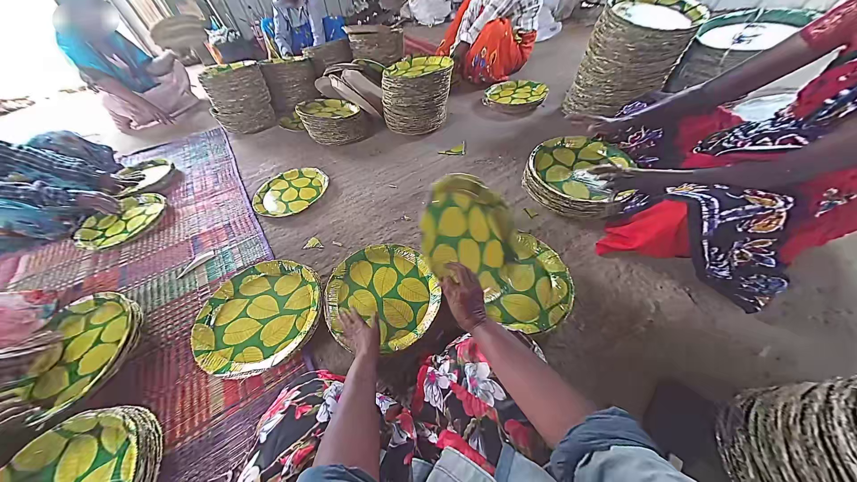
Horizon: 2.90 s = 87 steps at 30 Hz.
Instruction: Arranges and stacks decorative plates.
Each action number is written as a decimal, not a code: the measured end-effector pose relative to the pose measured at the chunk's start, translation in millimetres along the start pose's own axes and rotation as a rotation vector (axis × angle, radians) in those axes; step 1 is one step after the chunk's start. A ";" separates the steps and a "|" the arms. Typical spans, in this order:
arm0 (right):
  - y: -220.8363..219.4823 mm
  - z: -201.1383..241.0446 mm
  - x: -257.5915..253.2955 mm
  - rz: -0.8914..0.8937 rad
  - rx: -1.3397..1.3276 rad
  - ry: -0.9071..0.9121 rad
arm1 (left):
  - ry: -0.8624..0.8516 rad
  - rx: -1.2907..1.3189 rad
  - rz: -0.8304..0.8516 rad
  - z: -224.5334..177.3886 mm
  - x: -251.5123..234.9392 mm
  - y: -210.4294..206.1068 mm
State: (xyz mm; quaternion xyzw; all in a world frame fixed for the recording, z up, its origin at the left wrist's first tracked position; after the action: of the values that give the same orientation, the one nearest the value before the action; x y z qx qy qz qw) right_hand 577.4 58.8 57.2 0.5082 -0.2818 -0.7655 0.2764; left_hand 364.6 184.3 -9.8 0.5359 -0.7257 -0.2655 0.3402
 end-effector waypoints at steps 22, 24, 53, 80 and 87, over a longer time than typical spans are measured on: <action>-23.3 -6.9 -0.6 0.128 -0.211 -0.090 | 0.412 1.243 -0.256 0.0 2.6 60.1; -17.8 -9.3 0.4 0.135 -0.205 -0.165 | 0.410 1.358 -0.375 1.6 8.7 86.3; -11.1 25.2 6.0 0.218 0.016 0.161 | -0.395 0.065 -0.353 -45.1 30.1 30.7; -2.8 -20.6 -1.8 0.342 0.201 -0.377 | -0.144 -0.353 0.377 -6.9 21.1 -25.0; -50.3 35.3 23.6 0.846 -0.026 0.177 | -0.385 -0.117 -0.387 -28.5 19.1 23.1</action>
State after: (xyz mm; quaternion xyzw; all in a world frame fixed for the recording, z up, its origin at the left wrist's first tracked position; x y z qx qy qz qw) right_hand 529.8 82.0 18.2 0.4082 -0.4307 -0.5416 0.5954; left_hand 369.3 172.0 29.3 0.5838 -0.6445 -0.4639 0.1690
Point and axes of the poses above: each hand's wrist, its own x-axis away from the middle knuckle, its own y-axis out of the back of the hand, z = x × y, the point moved 5 cm from there along -x, towards the middle knuckle, and after that the axes turned 3 degrees about y, right-handed, at the moved point
